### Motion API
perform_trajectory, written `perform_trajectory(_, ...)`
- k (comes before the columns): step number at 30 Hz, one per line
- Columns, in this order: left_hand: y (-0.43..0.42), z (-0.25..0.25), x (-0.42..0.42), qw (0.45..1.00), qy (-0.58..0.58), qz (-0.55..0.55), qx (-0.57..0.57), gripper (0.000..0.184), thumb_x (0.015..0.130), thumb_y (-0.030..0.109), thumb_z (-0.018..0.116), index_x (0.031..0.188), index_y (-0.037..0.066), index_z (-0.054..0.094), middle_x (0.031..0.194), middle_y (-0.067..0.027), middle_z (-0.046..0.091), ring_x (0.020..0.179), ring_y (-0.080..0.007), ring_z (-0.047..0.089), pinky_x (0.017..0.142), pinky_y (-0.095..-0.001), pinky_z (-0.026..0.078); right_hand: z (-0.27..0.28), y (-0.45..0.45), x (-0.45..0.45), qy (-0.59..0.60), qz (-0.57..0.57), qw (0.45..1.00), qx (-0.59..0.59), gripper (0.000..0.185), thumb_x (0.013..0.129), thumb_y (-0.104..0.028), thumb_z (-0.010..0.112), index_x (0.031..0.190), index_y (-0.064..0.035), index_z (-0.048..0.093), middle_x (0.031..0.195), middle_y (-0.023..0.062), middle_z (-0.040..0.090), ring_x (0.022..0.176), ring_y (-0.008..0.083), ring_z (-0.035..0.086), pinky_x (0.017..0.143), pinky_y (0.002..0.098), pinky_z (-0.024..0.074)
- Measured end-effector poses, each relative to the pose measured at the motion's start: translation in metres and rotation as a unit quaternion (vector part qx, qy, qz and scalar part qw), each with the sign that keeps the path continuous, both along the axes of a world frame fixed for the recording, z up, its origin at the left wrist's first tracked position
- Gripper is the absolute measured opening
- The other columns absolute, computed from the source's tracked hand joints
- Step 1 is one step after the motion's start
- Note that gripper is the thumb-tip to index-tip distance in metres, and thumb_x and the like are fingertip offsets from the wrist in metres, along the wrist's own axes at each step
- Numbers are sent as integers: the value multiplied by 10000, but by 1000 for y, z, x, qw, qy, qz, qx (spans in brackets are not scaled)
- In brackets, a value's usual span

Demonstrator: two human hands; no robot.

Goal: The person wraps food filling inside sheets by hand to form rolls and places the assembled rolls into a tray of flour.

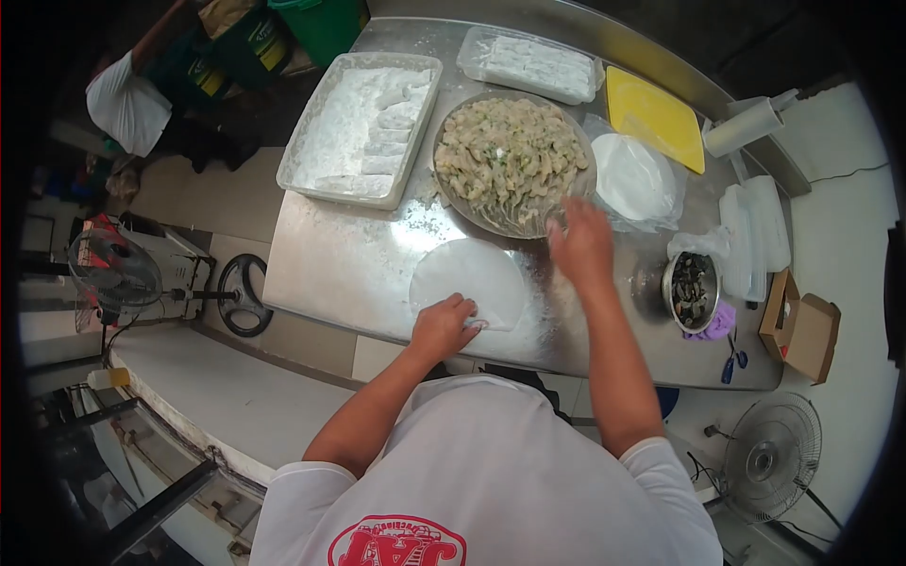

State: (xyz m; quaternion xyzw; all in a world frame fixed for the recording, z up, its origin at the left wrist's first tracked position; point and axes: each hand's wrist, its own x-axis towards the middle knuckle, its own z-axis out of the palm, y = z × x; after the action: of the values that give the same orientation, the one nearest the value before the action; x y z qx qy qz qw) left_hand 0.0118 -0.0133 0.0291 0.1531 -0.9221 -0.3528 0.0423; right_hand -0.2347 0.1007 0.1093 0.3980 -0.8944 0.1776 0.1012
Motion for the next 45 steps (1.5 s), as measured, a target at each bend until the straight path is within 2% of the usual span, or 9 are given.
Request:
perform_trajectory(5,6,-1,-5,999,-3,16,-32,289,806,351,796,915,120,661,905,-60,631,768,-300,676,669,-437,554,1,-57,-61,-93,14,946,312,452,874,-335,696,1191,-16,663,1253,205,652,1171,386,600,1014,466,460)
perform_trajectory(9,7,-4,-2,999,25,23,-39,296,801,354,797,912,117,660,881,-60,624,759,-293,674,655,-431,553,-14,-72,-51,-82,36,924,371,451,872,-375,691,1152,-23,680,1179,204,684,1130,386,638,974,467,492)
perform_trajectory(15,5,-8,0,998,42,8,-39,283,826,350,771,915,115,643,885,-62,613,804,-284,667,673,-426,548,-10,-67,-45,-172,72,933,309,361,876,-280,668,1124,-19,691,1126,255,689,1107,393,656,940,484,525)
perform_trajectory(17,5,-8,-1,998,41,12,-38,287,817,347,779,916,110,652,885,-63,618,798,-282,670,671,-422,551,-27,-62,-43,-120,75,975,171,306,880,-218,632,1109,-32,710,1107,242,704,1090,394,663,971,487,514)
perform_trajectory(23,5,-8,0,999,29,3,-36,295,827,358,768,920,105,648,888,-67,609,801,-281,669,671,-423,551,-5,-65,-37,-203,194,900,332,396,915,-205,557,1268,-73,677,1193,218,692,1142,398,639,1006,458,499)
perform_trajectory(33,4,-7,-1,999,14,1,-42,411,818,393,783,1045,87,629,992,-93,601,767,-325,666,651,-439,558,16,-59,-15,-266,202,906,259,368,882,-199,617,1228,-103,698,1179,210,691,1098,397,652,968,460,506)
perform_trajectory(37,-5,-4,3,999,16,18,29,495,811,368,801,1140,70,580,1073,-123,583,896,-353,664,754,-456,561,36,-44,23,-322,228,915,85,308,843,-70,680,1149,-74,648,1038,175,708,976,358,680,885,406,527)
perform_trajectory(39,-15,-10,7,988,53,14,141,606,773,276,851,1230,28,539,1165,-163,559,1048,-389,624,868,-449,541,26,-30,54,-427,180,884,-56,332,818,-27,694,1133,-73,601,963,141,698,899,284,683,822,356,524)
perform_trajectory(45,-34,-15,11,971,112,-25,210,614,754,50,797,1290,-2,503,1220,-210,511,1153,-386,552,950,-422,490,-54,-9,113,-516,167,840,15,322,806,-13,691,1121,-34,627,1005,101,666,924,231,647,851,335,518)
